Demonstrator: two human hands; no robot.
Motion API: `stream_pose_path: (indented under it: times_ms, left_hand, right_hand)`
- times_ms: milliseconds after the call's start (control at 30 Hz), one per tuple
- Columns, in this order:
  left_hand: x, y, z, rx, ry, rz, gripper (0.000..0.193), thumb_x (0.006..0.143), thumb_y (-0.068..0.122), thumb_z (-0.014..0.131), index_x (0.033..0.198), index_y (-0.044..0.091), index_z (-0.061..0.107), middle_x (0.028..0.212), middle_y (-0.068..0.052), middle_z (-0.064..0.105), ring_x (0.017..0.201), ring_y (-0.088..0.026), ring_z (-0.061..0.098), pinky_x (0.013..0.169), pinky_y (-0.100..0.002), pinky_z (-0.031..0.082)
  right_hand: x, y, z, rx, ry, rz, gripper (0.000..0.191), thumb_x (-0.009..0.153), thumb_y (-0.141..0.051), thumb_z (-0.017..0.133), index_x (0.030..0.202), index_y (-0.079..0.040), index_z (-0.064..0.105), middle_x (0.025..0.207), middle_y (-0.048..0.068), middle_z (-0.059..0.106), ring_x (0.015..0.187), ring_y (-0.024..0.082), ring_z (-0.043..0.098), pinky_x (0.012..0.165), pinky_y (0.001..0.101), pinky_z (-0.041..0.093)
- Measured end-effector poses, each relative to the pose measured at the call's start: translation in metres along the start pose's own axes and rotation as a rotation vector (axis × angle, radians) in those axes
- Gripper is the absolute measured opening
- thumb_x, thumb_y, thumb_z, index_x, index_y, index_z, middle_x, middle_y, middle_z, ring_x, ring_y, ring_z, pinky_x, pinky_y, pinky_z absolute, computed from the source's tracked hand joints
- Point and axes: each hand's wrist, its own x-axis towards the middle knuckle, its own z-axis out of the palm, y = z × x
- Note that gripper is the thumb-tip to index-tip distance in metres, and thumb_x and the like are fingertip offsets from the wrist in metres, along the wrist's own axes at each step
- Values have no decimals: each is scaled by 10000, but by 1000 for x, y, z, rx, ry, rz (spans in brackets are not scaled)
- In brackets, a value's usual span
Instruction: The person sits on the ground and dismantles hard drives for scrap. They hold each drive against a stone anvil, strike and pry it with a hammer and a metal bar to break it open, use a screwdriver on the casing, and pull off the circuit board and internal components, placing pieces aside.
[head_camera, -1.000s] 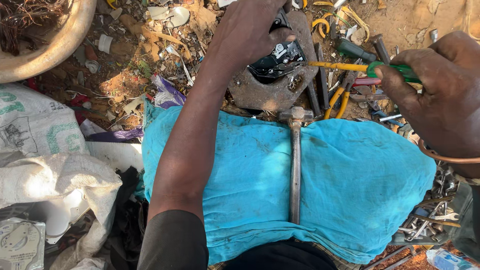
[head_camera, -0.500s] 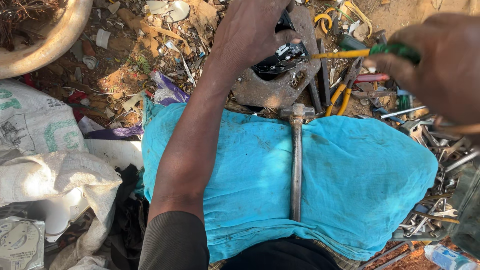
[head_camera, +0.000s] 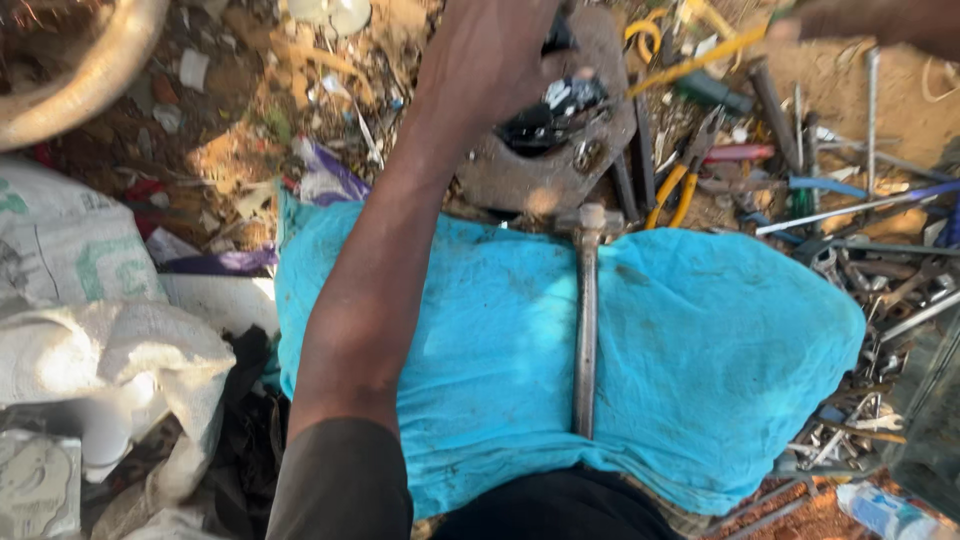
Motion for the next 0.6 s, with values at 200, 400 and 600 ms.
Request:
stream_pose_path:
  times_ms: [200,400,600]
  left_hand:
    - [-3,9,-8,16,-39,-18,568,852,448,894,1169,77,603,987,-93,732,966,-352,708,768,-519,498]
    - [-2,10,-6,60,51,36,610,825,455,879,1196,68,589,943,-109,726,898,-357,706,715,-501,498]
    - [-4,12,-7,30,23,20,540,863,417,878,1148,68,580,945,-100,724,928,-363,700,733,-511,498]
  right_hand:
    - [-23,-11,-4,-29,-165,90,418,973,-361,719,1266,-66,763,807,175,746,471,243,660,417,393,542]
    - [-76,-87,-1,-138,-111,120,356,994,-376,653,1283,-218,790,741,90,794,381,198,575,386,367,451]
    - [-137,-126,56,-80,257,-94,347,1055,-403,588,1283,-192,742,799,91,753,441,148,553,418,331,461]
